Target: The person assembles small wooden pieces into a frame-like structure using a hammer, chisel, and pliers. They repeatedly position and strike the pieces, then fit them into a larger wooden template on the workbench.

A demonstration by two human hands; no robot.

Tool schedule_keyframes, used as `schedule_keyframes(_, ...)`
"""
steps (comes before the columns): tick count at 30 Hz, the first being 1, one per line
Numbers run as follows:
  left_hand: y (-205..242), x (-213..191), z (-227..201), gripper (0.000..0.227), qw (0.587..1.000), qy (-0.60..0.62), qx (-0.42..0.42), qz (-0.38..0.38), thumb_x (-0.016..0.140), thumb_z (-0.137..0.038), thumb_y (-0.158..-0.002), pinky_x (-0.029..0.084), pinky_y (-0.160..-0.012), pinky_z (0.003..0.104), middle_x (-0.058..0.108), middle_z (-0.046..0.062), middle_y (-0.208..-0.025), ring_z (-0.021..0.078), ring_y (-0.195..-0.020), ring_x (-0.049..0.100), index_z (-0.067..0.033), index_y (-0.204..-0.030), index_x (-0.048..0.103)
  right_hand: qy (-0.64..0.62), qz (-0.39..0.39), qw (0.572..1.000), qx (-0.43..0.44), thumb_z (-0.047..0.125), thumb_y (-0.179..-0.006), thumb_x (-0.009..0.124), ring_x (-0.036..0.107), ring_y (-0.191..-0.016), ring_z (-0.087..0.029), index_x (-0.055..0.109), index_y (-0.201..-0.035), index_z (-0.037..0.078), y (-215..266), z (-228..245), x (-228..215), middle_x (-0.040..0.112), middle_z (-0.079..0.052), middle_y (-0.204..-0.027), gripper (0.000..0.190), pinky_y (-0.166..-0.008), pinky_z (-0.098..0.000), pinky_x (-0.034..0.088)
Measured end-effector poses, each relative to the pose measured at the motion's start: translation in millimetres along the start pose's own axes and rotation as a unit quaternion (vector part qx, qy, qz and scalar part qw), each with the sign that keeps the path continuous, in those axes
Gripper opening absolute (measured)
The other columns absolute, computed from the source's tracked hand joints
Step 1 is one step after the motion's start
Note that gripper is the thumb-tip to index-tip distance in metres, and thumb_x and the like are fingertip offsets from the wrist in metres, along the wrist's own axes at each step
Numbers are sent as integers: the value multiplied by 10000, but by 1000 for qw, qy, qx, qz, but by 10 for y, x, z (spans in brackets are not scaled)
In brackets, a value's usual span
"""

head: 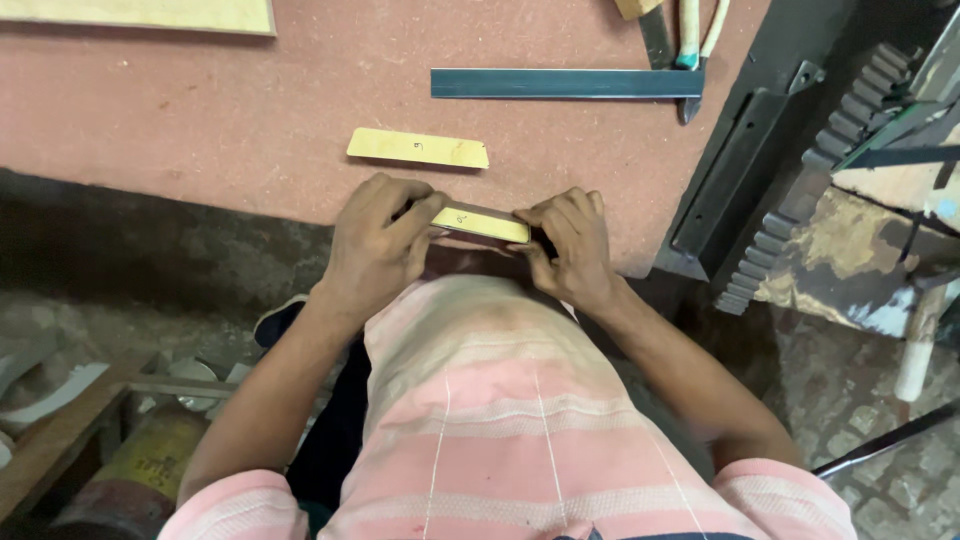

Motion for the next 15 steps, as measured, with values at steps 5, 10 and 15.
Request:
schedule_keyframes(5,34,19,-127,431,997,11,-39,-73,835,17,-728,519,-853,418,680,107,-1070,314,-953,620,-27,-1129,683,-39,-41,998,31,17,-819,767,606,-879,-291,669,-1114,-15,88,93,-40,679,-128,-992,313,-790,-400,430)
schedule_keyframes(10,64,-71,-438,467,980,169,-50,-94,859,29,-798,541,-870,366,680,123,-1141,277,-1001,672,-18,-1206,635,-139,-64,983,100,-65,-847,722,644,-855,-229,671,-1148,-22,102,306,-149,693,-134,-1007,308,-745,-319,520)
schedule_keyframes(15,19,-248,-565,497,983,160,-46,-75,781,106,-821,579,-832,346,678,163,-1176,272,-1002,684,19,-1284,621,-152,-58,972,168,-77,-841,723,630,-793,-156,681,-1125,-18,78,455,-205,699,-125,-980,294,-670,-283,499)
Point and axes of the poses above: each hand's wrist, its own y-axis away from the middle knuckle, its own x-axis out of the palm, z = x × y, the point moved 2 cm from there along -y, towards the middle knuckle
